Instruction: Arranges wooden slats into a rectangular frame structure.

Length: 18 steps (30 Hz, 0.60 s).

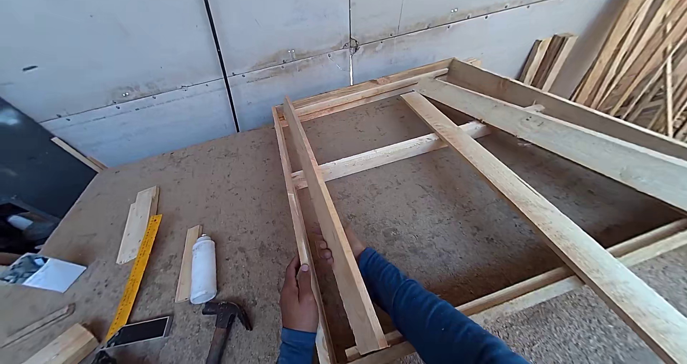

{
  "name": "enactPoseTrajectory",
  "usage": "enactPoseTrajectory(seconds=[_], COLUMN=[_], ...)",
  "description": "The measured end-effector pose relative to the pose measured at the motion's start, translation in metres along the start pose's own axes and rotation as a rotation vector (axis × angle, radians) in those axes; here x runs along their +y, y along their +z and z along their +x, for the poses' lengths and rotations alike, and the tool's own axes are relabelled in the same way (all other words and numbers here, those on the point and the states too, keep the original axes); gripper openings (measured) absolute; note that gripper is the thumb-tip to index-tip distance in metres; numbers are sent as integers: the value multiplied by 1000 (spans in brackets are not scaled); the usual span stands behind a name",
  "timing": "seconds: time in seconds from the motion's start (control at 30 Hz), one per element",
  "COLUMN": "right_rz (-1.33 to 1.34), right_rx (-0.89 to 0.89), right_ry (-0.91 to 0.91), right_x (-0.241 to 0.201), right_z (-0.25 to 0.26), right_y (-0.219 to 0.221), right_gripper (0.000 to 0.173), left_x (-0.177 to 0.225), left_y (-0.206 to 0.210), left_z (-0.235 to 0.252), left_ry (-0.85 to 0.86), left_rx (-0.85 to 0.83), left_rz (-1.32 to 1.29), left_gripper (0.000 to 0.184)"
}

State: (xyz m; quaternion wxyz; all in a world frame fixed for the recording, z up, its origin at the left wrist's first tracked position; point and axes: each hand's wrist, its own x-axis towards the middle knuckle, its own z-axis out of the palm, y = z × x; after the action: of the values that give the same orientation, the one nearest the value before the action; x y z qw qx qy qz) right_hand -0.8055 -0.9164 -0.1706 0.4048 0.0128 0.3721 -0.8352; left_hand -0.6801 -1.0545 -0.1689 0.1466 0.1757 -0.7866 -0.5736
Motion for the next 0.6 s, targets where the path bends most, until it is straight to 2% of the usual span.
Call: enactPoseTrajectory(seconds=[0.1,0.17,0.23,0.27,0.3,0.37,0.4,0.5,0.6], right_rz=[-263,-310,-495,-669,-842,-1165,-1255,-1342,-1304], right_rx=[357,437,481,512,558,633,657,610,545], right_ry=[-13,-68,-91,-90,-103,-127,-137,-107,-104], right_x=[-37,-67,-79,-75,-64,-39,-30,-24,-12], right_z=[-40,-61,-76,-77,-73,-52,-41,-19,-7], right_y=[-5,-13,0,9,15,19,19,28,42], right_gripper=[87,96,88,80,82,100,103,106,108], left_x=[-3,-3,-4,-4,-5,-5,-5,-1,3], left_y=[-2,-1,0,0,0,0,-1,0,1], left_z=[-2,1,2,3,3,2,2,2,1], left_ry=[-1,9,13,11,7,9,15,15,4], left_rx=[18,35,35,30,25,17,18,41,26], left_rz=[2,-7,-3,11,25,38,40,13,25], left_gripper=[44,43,43,43,44,44,43,43,42])
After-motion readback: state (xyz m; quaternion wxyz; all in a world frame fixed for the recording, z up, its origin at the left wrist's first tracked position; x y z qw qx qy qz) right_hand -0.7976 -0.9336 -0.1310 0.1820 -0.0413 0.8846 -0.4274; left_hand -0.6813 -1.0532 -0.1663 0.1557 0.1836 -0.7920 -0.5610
